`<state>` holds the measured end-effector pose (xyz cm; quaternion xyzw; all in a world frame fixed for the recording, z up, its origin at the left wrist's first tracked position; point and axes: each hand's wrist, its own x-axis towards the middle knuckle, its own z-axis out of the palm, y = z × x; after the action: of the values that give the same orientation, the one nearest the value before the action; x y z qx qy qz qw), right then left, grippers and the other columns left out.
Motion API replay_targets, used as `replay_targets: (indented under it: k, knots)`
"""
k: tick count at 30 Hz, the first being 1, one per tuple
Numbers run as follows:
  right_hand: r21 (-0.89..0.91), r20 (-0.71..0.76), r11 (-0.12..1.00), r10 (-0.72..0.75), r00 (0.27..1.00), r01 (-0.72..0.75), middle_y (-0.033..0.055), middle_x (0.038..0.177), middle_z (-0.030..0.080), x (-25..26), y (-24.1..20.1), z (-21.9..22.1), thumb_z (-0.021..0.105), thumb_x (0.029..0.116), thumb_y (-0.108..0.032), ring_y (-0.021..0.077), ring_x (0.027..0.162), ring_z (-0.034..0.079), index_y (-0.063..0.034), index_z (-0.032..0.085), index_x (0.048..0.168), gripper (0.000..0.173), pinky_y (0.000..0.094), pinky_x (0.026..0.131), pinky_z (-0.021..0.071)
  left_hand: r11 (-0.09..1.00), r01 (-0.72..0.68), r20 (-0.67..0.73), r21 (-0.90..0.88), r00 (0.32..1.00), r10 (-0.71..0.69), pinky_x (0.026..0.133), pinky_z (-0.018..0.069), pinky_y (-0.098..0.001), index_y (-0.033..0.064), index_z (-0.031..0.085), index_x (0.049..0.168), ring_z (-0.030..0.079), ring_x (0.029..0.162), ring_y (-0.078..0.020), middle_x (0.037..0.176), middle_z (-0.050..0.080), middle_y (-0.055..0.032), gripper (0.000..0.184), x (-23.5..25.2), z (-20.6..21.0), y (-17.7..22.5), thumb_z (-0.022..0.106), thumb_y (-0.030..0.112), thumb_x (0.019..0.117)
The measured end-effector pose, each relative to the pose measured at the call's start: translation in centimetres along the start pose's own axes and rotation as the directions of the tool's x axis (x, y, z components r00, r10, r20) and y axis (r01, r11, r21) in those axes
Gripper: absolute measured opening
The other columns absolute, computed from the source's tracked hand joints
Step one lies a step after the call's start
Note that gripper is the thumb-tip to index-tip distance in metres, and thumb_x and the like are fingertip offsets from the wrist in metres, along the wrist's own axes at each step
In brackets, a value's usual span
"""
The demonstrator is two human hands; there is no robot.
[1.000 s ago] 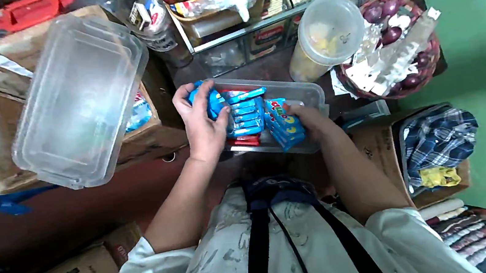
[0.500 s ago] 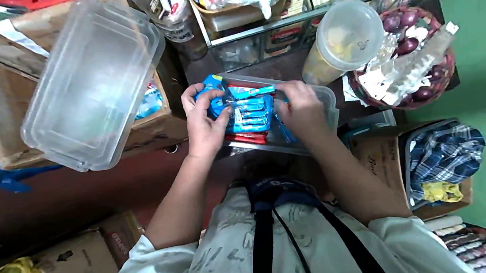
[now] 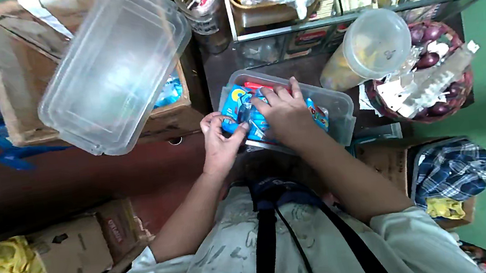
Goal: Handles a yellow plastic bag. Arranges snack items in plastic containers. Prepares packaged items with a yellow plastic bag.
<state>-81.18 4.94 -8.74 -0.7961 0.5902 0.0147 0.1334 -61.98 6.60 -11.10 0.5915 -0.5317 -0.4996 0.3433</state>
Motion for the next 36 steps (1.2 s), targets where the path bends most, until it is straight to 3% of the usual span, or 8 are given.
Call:
replay_targets:
  k: [3, 7, 10, 15, 17, 20, 27, 36]
  knots:
    - [-0.077, 0.028, 0.997, 0.011, 1.000, -0.009, 0.0197, 0.154, 0.048, 0.4, -0.6, 0.4, 0.086, 0.0749, -0.032, 0.0456, 0.142, 0.043, -0.0136, 0.052, 0.149, 0.084, 0.0758, 0.119, 0.0109, 0.971, 0.200, 0.052, -0.131, 0.979, -0.195, 0.072, 0.0656, -0.0405, 0.0105, 0.045, 0.138, 0.066, 0.105, -0.0262, 0.139, 0.041, -0.0202, 0.066, 0.2, 1.2, 0.6, 0.082, 0.032, 0.0865]
    - [-0.084, 0.030, 0.996, 0.008, 1.000, -0.006, 0.0213, 0.151, 0.051, 0.6, -0.3, 0.7, 0.078, 0.0845, -0.025, 0.0461, 0.138, 0.047, -0.0102, 0.051, 0.150, 0.072, 0.0744, 0.120, 0.0096, 0.985, 0.170, 0.114, 0.002, 0.979, -0.169, 0.096, 0.0555, -0.0405, 0.0175, 0.040, 0.150, 0.052, 0.129, -0.0268, 0.151, 0.035, -0.0209, 0.085, 0.8, 1.2, 0.9, 0.086, 0.033, 0.0805]
    - [0.046, -0.033, 0.997, 0.061, 0.998, -0.060, 0.0212, 0.141, 0.059, 0.1, 0.8, 1.5, 0.084, 0.0792, -0.032, 0.0457, 0.125, 0.058, -0.0142, 0.051, 0.150, 0.080, 0.0727, 0.118, 0.0197, 0.995, 0.070, 0.051, 0.067, 0.996, -0.073, 0.094, 0.0562, -0.0375, 0.0123, 0.044, 0.148, 0.057, 0.122, -0.0259, 0.145, 0.043, -0.0222, 0.081, 1.6, 1.5, 0.3, 0.085, 0.012, 0.0779]
    - [0.186, -0.255, 0.970, 0.199, 0.946, -0.154, 0.0118, 0.135, 0.065, -1.3, 1.7, 4.0, 0.081, 0.0781, -0.038, 0.0374, 0.116, 0.065, -0.0245, 0.057, 0.146, 0.073, 0.0606, 0.102, 0.0473, 0.967, 0.100, 0.072, 0.233, 0.990, -0.119, 0.106, 0.0493, -0.0448, 0.0088, 0.022, 0.160, 0.051, 0.133, -0.0330, 0.152, 0.037, -0.0265, 0.096, 1.9, 1.8, 0.9, 0.080, 0.009, 0.0833]
    - [0.240, -0.260, 0.951, 0.257, 0.931, -0.195, 0.0106, 0.137, 0.064, -1.7, 1.7, 4.3, 0.082, 0.0794, -0.038, 0.0369, 0.117, 0.064, -0.0246, 0.057, 0.146, 0.072, 0.0573, 0.096, 0.0517, 0.940, 0.052, 0.145, 0.338, 0.984, -0.107, 0.111, 0.0456, -0.0517, 0.0102, 0.023, 0.160, 0.044, 0.140, -0.0375, 0.155, 0.035, -0.0262, 0.092, 2.2, 1.8, 1.2, 0.076, 0.005, 0.0849]
    - [0.288, -0.269, 0.932, 0.301, 0.915, -0.222, 0.0104, 0.139, 0.063, -2.2, 1.7, 4.6, 0.081, 0.0808, -0.037, 0.0377, 0.118, 0.063, -0.0252, 0.057, 0.146, 0.071, 0.0564, 0.093, 0.0532, 0.957, 0.000, 0.186, 0.291, 0.981, -0.057, 0.108, 0.0495, -0.0494, 0.0139, 0.031, 0.158, 0.053, 0.134, -0.0319, 0.150, 0.046, -0.0212, 0.084, 2.5, 2.5, 0.8, 0.071, -0.001, 0.0864]
    - [0.532, -0.265, 0.806, 0.450, 0.853, -0.260, 0.0134, 0.139, 0.062, -4.2, 2.7, 3.8, 0.084, 0.0803, -0.034, 0.0356, 0.121, 0.064, -0.0168, 0.055, 0.147, 0.075, 0.0581, 0.094, 0.0538, 0.988, 0.005, 0.137, -0.151, 0.990, 0.016, 0.077, 0.0614, -0.0322, 0.0015, 0.042, 0.149, 0.069, 0.080, -0.0152, 0.102, 0.068, -0.0094, 0.066, 2.6, 4.5, 2.3, 0.071, -0.003, 0.0894]
    - [0.922, -0.163, 0.383, 0.513, 0.843, -0.055, 0.0138, 0.135, 0.065, -5.6, 5.1, 5.2, 0.081, 0.0859, -0.021, 0.0217, 0.119, 0.067, -0.0050, 0.045, 0.152, 0.077, 0.0457, 0.102, 0.0553, 0.975, -0.202, 0.281, -0.091, 0.934, 0.220, 0.073, 0.0600, -0.0268, 0.0040, 0.061, 0.131, 0.069, 0.080, -0.0110, 0.102, 0.072, -0.0048, 0.043, 2.6, 4.4, 8.8, 0.069, -0.003, 0.0900]
